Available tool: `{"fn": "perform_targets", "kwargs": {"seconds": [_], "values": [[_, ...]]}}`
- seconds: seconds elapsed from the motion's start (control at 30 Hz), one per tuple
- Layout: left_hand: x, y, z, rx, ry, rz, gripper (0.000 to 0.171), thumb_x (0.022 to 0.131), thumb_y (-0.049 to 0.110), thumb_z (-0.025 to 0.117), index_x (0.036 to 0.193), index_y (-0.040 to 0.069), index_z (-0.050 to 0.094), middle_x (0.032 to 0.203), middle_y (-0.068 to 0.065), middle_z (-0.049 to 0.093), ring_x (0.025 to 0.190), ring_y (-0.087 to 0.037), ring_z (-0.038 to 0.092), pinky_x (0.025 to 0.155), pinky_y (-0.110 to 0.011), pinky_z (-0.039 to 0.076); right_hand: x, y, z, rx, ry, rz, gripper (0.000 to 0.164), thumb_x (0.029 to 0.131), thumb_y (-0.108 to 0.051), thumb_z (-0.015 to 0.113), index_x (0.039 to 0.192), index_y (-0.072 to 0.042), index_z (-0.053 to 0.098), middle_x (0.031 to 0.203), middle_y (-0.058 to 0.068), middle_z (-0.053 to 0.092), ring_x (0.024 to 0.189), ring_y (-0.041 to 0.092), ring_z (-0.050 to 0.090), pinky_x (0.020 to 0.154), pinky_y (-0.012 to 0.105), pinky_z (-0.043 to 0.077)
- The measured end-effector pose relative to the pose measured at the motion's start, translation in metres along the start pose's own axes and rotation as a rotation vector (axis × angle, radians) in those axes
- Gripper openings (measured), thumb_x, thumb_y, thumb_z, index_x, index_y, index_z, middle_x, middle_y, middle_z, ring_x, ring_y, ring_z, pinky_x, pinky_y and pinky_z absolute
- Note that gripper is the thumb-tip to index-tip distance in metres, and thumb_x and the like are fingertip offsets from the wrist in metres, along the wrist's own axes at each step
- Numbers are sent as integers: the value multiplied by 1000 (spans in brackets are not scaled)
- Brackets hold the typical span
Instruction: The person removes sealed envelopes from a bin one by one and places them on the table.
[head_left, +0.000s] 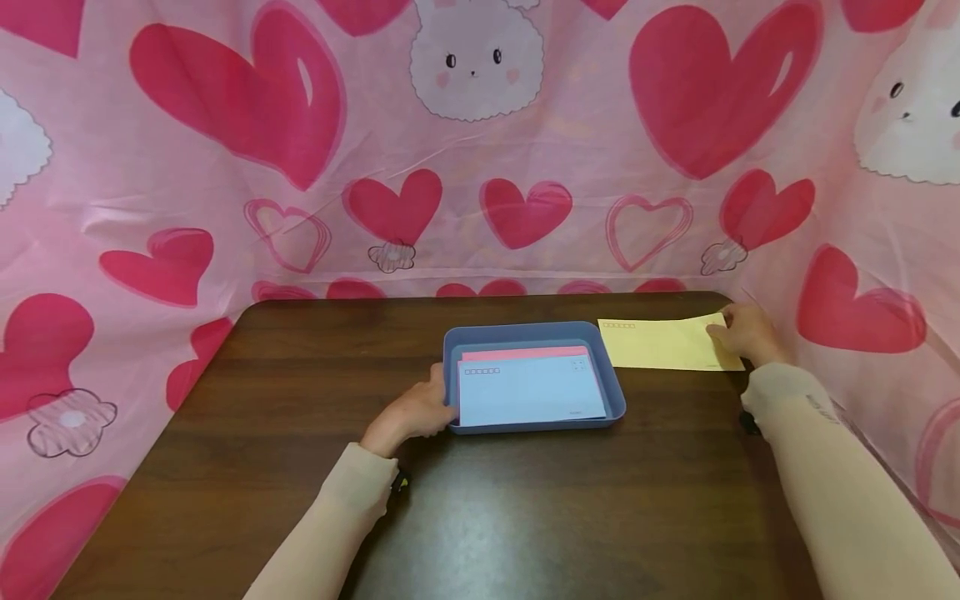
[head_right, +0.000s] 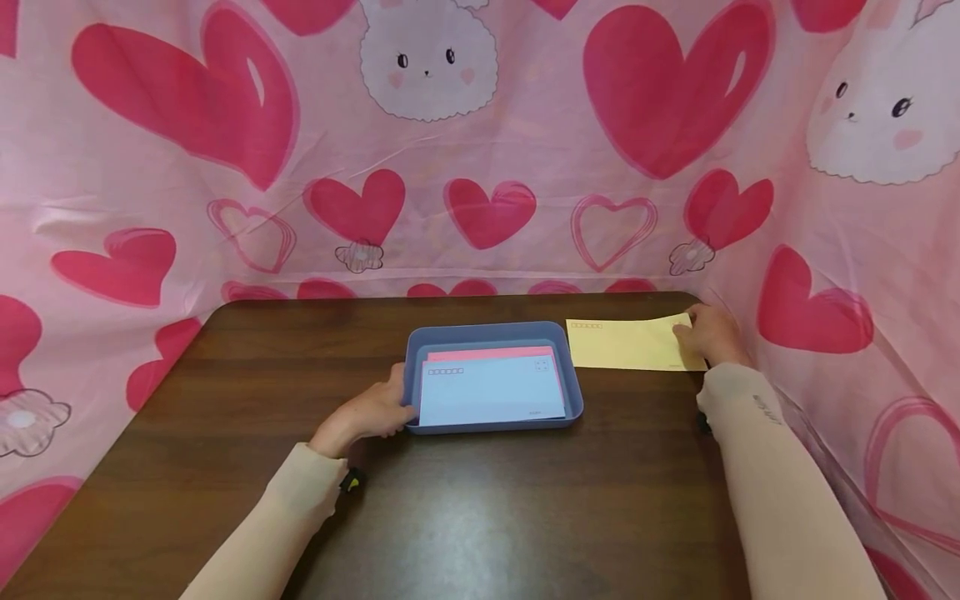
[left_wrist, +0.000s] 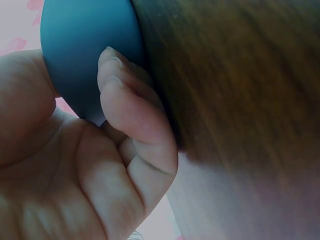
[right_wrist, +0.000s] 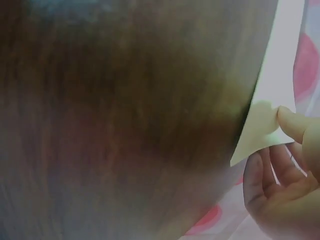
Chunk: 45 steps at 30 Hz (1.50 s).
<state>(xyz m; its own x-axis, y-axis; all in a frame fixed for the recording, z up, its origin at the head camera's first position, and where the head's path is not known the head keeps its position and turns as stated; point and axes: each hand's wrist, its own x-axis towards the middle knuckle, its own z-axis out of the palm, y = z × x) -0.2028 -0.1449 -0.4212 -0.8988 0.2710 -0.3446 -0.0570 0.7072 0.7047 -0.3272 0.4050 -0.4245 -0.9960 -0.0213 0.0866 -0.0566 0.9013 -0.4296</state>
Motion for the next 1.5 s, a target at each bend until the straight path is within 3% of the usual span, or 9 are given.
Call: {"fn": "perform_targets", "kwargs": {"seconds": [0.17, 0.3, 0.47, 0.6, 0.73, 0.87, 1.07, 1.27, 1.5], "values": [[-1, 0, 0, 0, 3, 15, 88, 102, 27, 70, 162, 3, 11, 90, -16, 59, 70, -27, 59, 63, -36, 49, -3, -4, 5, -70, 6, 30, 44, 100, -17, 65, 123, 20, 57, 109, 38, 63, 101, 55, 56, 92, 66, 46], [0, 0, 0, 2, 4, 12, 87, 102, 26, 70, 162, 3, 11, 90, -16, 58, 70, -27, 59, 63, -35, 49, -2, -5, 10, -122, 47, 4, 44, 100, -17, 63, 128, 17, 57, 120, 42, 62, 111, 62, 54, 99, 71, 42], [0, -1, 0, 8, 5, 2, 87, 102, 25, 70, 162, 3, 11, 91, -16, 58, 70, -28, 59, 63, -36, 50, 1, -7, 17, -192, 84, -77, 34, 99, -13, 60, 119, 13, 64, 117, 42, 64, 108, 63, 57, 95, 70, 44], [-1, -1, 0, 13, 11, -2, 85, 102, 25, 69, 161, 3, 12, 91, -16, 58, 70, -27, 59, 63, -35, 50, 5, -14, 15, -248, -12, -127, 35, 100, -15, 55, 113, 15, 67, 118, 40, 66, 112, 61, 55, 100, 69, 43], [0, -2, 0, 21, 15, -1, 84, 103, 24, 69, 161, 3, 12, 89, -16, 58, 68, -27, 58, 62, -35, 49, 8, -19, 12, -313, -110, -161, 37, 99, -18, 52, 109, 15, 67, 118, 38, 67, 114, 57, 51, 96, 69, 43], [2, -7, -1, 18, -2, 15, 86, 102, 26, 69, 160, 2, 11, 89, -16, 59, 69, -28, 60, 62, -36, 50, 10, -19, 11, -346, -132, -178, 36, 98, -17, 52, 108, 15, 65, 118, 39, 66, 116, 57, 49, 92, 70, 45], [6, -13, -3, -4, -33, 34, 91, 100, 34, 72, 160, 5, 10, 91, -16, 59, 71, -29, 61, 63, -37, 52, 18, -11, 9, -372, -166, -213, 36, 100, -15, 52, 112, 18, 61, 120, 43, 62, 120, 63, 47, 97, 75, 44], [4, -11, 1, 6, -17, 34, 88, 101, 31, 71, 160, 3, 12, 92, -16, 58, 71, -29, 60, 64, -38, 51, 26, -2, 5, -379, -206, -234, 34, 100, -12, 50, 110, 18, 62, 116, 42, 65, 116, 64, 55, 100, 69, 46], [1, -4, 2, 27, -7, 6, 82, 103, 27, 67, 159, 3, 13, 92, -15, 59, 72, -27, 62, 66, -36, 52, 32, 1, 2, -355, -205, -225, 23, 99, -10, 51, 94, 11, 60, 95, 33, 66, 94, 51, 62, 90, 63, 50]]}}
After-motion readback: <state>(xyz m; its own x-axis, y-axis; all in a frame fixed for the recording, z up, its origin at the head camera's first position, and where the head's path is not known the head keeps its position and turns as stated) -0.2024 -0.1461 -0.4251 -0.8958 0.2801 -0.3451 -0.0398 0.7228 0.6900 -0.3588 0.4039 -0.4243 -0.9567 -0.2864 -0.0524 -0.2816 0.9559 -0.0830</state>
